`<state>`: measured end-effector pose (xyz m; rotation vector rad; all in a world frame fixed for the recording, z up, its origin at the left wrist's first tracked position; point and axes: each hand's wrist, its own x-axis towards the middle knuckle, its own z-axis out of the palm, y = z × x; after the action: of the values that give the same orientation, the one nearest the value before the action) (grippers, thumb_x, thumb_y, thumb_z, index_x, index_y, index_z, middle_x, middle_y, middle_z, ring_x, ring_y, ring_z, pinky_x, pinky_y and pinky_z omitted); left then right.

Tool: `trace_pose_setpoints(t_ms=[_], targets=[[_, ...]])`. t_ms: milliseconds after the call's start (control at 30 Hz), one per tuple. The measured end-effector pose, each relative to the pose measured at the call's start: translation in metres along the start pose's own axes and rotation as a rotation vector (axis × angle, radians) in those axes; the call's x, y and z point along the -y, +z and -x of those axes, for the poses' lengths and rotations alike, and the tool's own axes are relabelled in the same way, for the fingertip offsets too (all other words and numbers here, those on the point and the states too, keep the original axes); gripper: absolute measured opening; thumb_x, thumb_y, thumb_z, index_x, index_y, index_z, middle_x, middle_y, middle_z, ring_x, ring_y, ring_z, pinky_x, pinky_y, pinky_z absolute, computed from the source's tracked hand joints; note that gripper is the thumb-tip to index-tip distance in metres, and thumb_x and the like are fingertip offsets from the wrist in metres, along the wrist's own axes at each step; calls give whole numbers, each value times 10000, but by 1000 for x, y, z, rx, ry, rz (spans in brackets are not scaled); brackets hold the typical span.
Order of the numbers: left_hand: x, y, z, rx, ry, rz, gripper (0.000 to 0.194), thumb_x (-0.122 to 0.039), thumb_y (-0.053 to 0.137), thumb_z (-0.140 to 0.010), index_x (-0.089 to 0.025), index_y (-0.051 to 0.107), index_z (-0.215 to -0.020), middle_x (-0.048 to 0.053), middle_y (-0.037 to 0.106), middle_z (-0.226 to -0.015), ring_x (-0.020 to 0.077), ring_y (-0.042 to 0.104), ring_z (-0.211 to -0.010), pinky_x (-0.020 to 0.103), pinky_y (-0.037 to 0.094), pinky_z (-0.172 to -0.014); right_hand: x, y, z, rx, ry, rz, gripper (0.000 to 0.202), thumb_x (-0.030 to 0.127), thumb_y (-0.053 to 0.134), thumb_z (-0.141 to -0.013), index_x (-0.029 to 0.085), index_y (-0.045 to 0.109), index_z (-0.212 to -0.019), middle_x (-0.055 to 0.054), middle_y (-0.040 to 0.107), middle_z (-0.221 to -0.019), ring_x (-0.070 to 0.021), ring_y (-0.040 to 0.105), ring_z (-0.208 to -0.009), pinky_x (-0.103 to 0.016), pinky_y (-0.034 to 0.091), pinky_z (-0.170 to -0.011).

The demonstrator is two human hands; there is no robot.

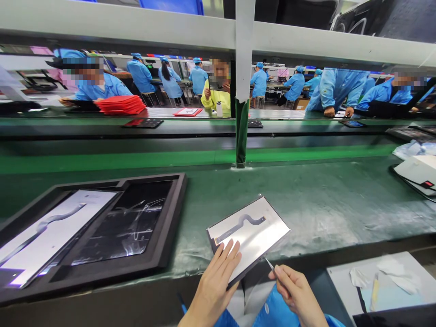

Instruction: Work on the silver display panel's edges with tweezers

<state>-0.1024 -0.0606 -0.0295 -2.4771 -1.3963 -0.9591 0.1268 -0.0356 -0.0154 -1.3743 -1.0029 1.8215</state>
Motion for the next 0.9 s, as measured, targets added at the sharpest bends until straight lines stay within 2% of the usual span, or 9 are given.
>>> trace_pose_setpoints(t_ms=[367,533,733,900], targets=[[1,-2,0,-4,-6,7,489,-43,497,-891,-120,477,-1374,164,591,-1375,279,445,-1377,474,430,-1117,-2,-5,4,-15,-22,1,670,791,666,-651,133,680,-776,116,330,-437,-21,162,-370,-211,82,-389],[0,-1,1,16,-14,6,539,-34,505,-876,-132,439,-1402,173,582,-1383,289,456,-1367,488,429,-1112,-3,-7,5,-22,-36,-5,682,798,667,-641,127,681,-763,118,321,-430,-26,154,-375,-220,86,-394],[-1,-2,1,11,-12,5,520,-25,491,-876,-124,455,-1384,177,591,-1371,288,463,-1362,490,431,-1109,-1,-8,7,-51,-55,-40,606,747,692,-677,145,642,-724,115,308,-450,-24,150,-394,-214,72,-403],[-1,-1,2,8,-23,8,479,-27,500,-877,-105,490,-1349,179,584,-1379,281,438,-1382,483,416,-1124,-3,-13,3,-55,-60,-34,626,779,681,-648,157,638,-703,112,294,-426,-27,151,-372,-207,60,-376]])
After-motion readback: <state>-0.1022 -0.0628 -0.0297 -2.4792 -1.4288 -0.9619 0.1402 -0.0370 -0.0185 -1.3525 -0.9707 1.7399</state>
